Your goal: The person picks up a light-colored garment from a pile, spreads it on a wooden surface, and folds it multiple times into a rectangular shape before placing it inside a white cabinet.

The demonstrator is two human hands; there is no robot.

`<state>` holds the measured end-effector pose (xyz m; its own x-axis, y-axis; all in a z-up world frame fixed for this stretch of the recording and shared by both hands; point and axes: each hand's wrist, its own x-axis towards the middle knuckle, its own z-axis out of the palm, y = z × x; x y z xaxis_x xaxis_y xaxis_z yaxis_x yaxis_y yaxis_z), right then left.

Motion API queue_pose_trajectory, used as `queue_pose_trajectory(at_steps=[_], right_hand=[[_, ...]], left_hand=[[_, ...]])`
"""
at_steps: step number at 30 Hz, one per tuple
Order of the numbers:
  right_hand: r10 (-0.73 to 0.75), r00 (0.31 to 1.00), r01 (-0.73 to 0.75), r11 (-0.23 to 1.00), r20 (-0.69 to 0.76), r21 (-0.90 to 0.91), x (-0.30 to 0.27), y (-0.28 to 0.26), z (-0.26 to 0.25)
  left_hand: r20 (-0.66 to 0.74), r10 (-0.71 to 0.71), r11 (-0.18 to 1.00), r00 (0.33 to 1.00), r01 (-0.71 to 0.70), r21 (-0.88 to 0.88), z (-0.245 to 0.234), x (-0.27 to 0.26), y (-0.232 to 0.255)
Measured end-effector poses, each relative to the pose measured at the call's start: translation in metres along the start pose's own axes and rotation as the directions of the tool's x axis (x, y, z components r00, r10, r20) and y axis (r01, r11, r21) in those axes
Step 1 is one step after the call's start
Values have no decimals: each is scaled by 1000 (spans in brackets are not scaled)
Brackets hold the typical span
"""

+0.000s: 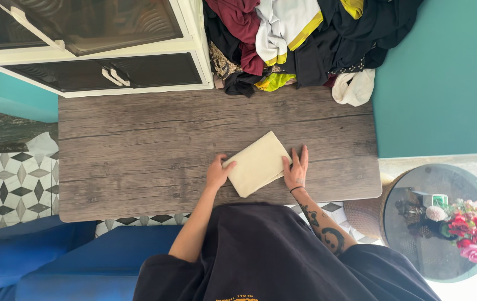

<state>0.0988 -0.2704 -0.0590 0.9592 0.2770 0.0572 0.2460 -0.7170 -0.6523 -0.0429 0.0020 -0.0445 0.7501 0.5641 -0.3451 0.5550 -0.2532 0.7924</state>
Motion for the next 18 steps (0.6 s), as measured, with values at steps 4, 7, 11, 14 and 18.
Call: queue_pose_trajectory(at_steps=[4, 7, 11, 14, 18], right_hand=[[152, 984, -148, 988, -93, 52, -37, -17, 8], [263, 955, -260, 965, -136, 38, -57, -40, 20], [450, 893, -449, 893, -24, 37, -75, -76, 30], [676, 722, -690, 682, 151, 244, -84, -116, 27], [721, 531, -799, 251, 445, 546, -99, -157, 31]], left_hand=[[108, 28, 998, 994, -22, -51, 1, -12, -21], [191, -105, 991, 976, 120, -67, -3, -18, -27], [314, -82, 933, 946, 184, -310, -16, -16, -38], [426, -122, 844, 896, 320, -431, -29, -21, -50], [603, -139, 757, 785, 477, -447, -55, -28, -50]])
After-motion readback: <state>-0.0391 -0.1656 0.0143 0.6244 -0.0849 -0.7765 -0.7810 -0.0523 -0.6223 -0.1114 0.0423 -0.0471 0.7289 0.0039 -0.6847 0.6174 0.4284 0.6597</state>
